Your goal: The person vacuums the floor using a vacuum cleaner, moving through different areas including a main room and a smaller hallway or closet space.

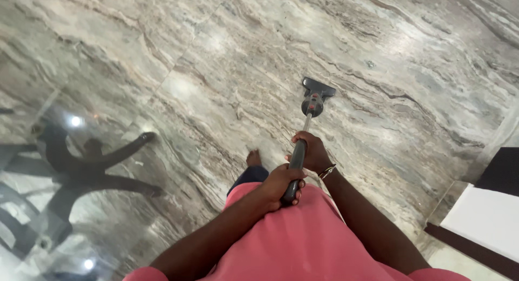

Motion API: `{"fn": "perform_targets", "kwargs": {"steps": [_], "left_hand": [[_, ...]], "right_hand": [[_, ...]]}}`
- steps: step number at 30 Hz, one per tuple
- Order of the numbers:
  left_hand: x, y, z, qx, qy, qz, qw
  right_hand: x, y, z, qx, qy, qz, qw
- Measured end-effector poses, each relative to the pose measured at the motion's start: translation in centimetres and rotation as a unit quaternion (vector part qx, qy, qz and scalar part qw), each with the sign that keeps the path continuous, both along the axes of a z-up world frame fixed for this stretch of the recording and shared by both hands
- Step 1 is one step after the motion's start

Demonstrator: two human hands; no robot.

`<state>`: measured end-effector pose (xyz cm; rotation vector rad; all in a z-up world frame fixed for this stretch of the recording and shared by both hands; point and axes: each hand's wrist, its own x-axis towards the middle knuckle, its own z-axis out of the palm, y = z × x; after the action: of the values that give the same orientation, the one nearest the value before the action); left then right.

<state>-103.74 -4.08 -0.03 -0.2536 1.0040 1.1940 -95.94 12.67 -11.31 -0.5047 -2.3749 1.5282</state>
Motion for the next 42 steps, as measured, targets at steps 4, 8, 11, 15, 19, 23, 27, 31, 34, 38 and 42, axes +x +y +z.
{"fn": "perform_targets", "kwargs": {"steps": [4, 8, 11, 15, 19, 23, 27, 31, 34, 38, 42], "left_hand": [[-4.7, 1.0, -0.3, 0.013, 0.007, -0.029, 0.999], [-7.6, 2.6, -0.4, 0.013, 0.002, -0.049, 0.999], [-9.2, 3.8, -0.2, 0.017, 0.008, -0.069, 0.997], [-10.2, 5.5, 0.1, 0.022, 0.029, -0.101, 0.994], [-11.7, 8.1, -0.2, 0.014, 0.011, -0.123, 0.992], [-13.8, 11.9, 0.2, 0.015, 0.040, -0.128, 0.991], [-15.1, 15.1, 0.9, 0.014, 0.052, -0.153, 0.987], [-16.1, 17.0, 0.7, 0.008, 0.035, -0.168, 0.985], [-17.5, 18.5, 0.4, 0.008, 0.030, -0.181, 0.983], [-20.3, 21.3, 0.1, 0.017, 0.031, -0.201, 0.979], [-24.4, 25.9, 0.0, 0.011, 0.032, -0.249, 0.968]], "right_hand": [[-3.8, 0.5, 0.4, 0.006, -0.043, -0.039, 0.998], [-6.0, 1.7, 0.6, 0.000, -0.073, -0.061, 0.995], [-7.1, 2.3, 0.0, 0.002, -0.004, -0.072, 0.997], [-7.7, 3.6, 0.0, 0.009, 0.019, -0.090, 0.996], [-8.8, 5.9, 0.5, 0.022, 0.026, -0.096, 0.995], [-10.4, 9.5, 0.2, 0.010, 0.008, -0.101, 0.995], [-11.2, 12.3, -0.3, -0.009, -0.019, -0.131, 0.991], [-11.9, 14.0, -0.7, 0.028, 0.019, -0.130, 0.991], [-12.7, 15.6, -0.7, 0.047, 0.068, -0.133, 0.988], [-15.2, 17.8, -0.3, 0.024, 0.030, -0.163, 0.986], [-18.2, 21.2, 0.2, 0.020, 0.026, -0.199, 0.979]]}}
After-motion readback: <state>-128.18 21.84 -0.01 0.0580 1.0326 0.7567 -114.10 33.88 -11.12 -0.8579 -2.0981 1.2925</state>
